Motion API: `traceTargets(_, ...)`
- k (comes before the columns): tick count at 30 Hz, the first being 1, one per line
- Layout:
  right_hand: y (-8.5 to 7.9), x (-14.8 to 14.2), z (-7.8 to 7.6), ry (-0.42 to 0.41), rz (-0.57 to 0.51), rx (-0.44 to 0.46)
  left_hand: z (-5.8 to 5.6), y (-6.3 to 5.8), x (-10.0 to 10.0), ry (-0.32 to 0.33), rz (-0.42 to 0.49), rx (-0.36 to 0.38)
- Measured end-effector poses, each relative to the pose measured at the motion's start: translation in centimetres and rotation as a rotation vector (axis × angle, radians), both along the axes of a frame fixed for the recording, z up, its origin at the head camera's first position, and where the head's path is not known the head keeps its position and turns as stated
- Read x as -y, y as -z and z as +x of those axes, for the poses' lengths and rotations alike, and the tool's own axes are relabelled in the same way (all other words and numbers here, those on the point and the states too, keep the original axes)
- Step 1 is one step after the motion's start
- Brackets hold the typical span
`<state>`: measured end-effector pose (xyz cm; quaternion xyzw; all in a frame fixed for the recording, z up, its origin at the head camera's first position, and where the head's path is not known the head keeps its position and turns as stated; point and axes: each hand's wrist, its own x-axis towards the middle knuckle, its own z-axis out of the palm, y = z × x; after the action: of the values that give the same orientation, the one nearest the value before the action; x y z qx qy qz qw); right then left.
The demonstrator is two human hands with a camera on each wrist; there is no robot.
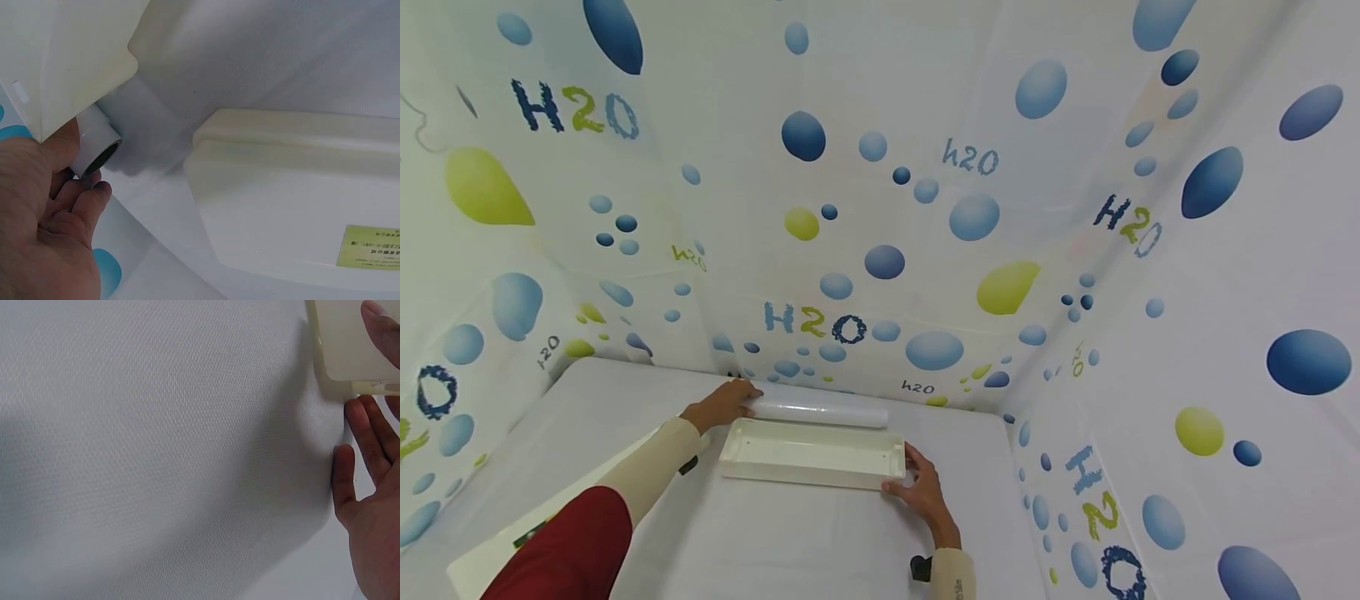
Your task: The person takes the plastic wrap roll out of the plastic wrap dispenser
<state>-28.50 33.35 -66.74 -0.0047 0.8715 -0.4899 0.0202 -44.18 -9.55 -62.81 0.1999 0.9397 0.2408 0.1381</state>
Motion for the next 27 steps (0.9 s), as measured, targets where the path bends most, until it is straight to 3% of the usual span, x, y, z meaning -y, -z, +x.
traceTargets(10, -0.2, -0.1, -0.6, -0.021, 0.005, -0.013, 0.4, 0.0, 0.2, 0.000, 0.018, 0.002)
traceTargets(13, -0.3, -0.2, -0.6, -0.025, 0.008, -0.006, 0.4, 0.0, 0.1, 0.011, 0.001, -0.068)
traceTargets(16, -0.4, -0.3, -0.7, -0.030, 0.010, 0.001, 0.2, 0.0, -0.1, 0.000, -0.044, -0.190)
traceTargets(21, -0.6, -0.4, -1.1, -0.036, 0.018, 0.004, -0.3, -0.4, -0.2, -0.084, -0.091, -0.411)
traceTargets(27, -0.6, -0.6, -1.5, -0.046, 0.020, 0.016, -0.2, -2.6, 0.5, -0.196, -0.052, -0.552)
